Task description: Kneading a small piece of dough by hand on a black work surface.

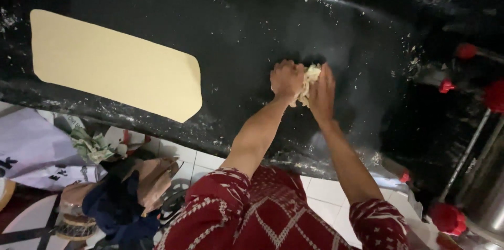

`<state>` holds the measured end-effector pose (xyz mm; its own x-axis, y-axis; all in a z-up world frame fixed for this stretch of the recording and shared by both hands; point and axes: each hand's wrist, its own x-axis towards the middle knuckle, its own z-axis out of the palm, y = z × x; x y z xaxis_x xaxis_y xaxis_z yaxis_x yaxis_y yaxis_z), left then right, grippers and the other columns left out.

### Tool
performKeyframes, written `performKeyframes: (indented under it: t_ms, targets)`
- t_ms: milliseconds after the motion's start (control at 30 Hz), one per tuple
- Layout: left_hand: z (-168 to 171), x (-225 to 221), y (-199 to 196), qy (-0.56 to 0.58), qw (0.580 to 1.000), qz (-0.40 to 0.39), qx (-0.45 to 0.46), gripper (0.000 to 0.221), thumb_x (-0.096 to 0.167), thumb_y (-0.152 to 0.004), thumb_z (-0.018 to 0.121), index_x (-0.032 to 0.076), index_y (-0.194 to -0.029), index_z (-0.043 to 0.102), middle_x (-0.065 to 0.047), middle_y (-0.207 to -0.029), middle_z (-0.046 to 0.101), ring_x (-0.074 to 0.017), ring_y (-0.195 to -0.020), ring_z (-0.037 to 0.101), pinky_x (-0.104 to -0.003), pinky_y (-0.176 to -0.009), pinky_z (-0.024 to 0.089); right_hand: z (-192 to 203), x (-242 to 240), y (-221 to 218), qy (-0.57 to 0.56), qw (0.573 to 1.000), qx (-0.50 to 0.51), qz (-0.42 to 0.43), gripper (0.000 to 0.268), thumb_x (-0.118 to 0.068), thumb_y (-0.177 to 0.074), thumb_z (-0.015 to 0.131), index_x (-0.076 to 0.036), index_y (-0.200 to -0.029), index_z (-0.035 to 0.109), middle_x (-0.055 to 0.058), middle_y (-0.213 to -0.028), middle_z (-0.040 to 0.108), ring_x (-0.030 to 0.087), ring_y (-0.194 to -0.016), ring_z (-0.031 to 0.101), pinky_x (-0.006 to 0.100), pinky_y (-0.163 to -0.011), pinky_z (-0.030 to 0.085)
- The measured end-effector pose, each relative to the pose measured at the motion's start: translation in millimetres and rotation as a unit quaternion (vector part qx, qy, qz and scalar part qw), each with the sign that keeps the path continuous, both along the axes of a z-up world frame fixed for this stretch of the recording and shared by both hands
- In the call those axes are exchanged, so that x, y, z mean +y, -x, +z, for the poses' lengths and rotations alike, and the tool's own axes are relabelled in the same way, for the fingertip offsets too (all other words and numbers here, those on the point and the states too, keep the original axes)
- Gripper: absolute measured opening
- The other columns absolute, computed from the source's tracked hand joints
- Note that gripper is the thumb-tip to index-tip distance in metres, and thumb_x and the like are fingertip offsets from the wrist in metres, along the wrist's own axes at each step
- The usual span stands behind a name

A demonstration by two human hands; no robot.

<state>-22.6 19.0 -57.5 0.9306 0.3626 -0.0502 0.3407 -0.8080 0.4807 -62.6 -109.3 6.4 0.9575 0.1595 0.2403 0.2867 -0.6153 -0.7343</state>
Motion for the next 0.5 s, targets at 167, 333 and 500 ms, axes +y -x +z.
performKeyframes:
  t_ms: [167,333,500]
  targets:
    - [-12,5,-21,-0.003,0.999,-0.011,-0.040,0.041,0.044,-0.083,0.048,0.015,-0.061,0.066,-0.009,-0.059,0.065,-0.0359,-0.063,0.069,-0.050,-0.058,0.052,4,20,-12,0.052,0.997,-0.060,0.021,0.045,-0.015,-0.111,0.044,0.004,-0.152,0.043,0.030,-0.162,0.024,0.046,-0.151,0.022,0.058,-0.120,0.015]
    - [-19,19,-43,-0.030,0.988,-0.071,-0.133,0.041,0.041,-0.087,0.049,0.016,-0.058,0.064,-0.009,-0.055,0.063,-0.0324,-0.058,0.069,-0.045,-0.060,0.054,2,38,-48,0.113,0.982,-0.154,-0.004,0.045,-0.035,-0.115,0.031,-0.002,-0.122,0.060,0.017,-0.124,0.057,0.031,-0.128,0.057,0.053,-0.112,0.032]
    - [2,28,-57,0.042,0.990,-0.035,-0.134,0.050,0.043,-0.102,0.042,0.012,-0.074,0.068,-0.008,-0.067,0.066,-0.0320,-0.070,0.070,-0.046,-0.072,0.054,-52,27,-66,0.261,0.952,-0.135,-0.088,0.044,-0.035,-0.112,0.047,-0.015,-0.079,0.066,0.005,-0.081,0.055,0.025,-0.074,0.057,0.042,-0.078,0.044]
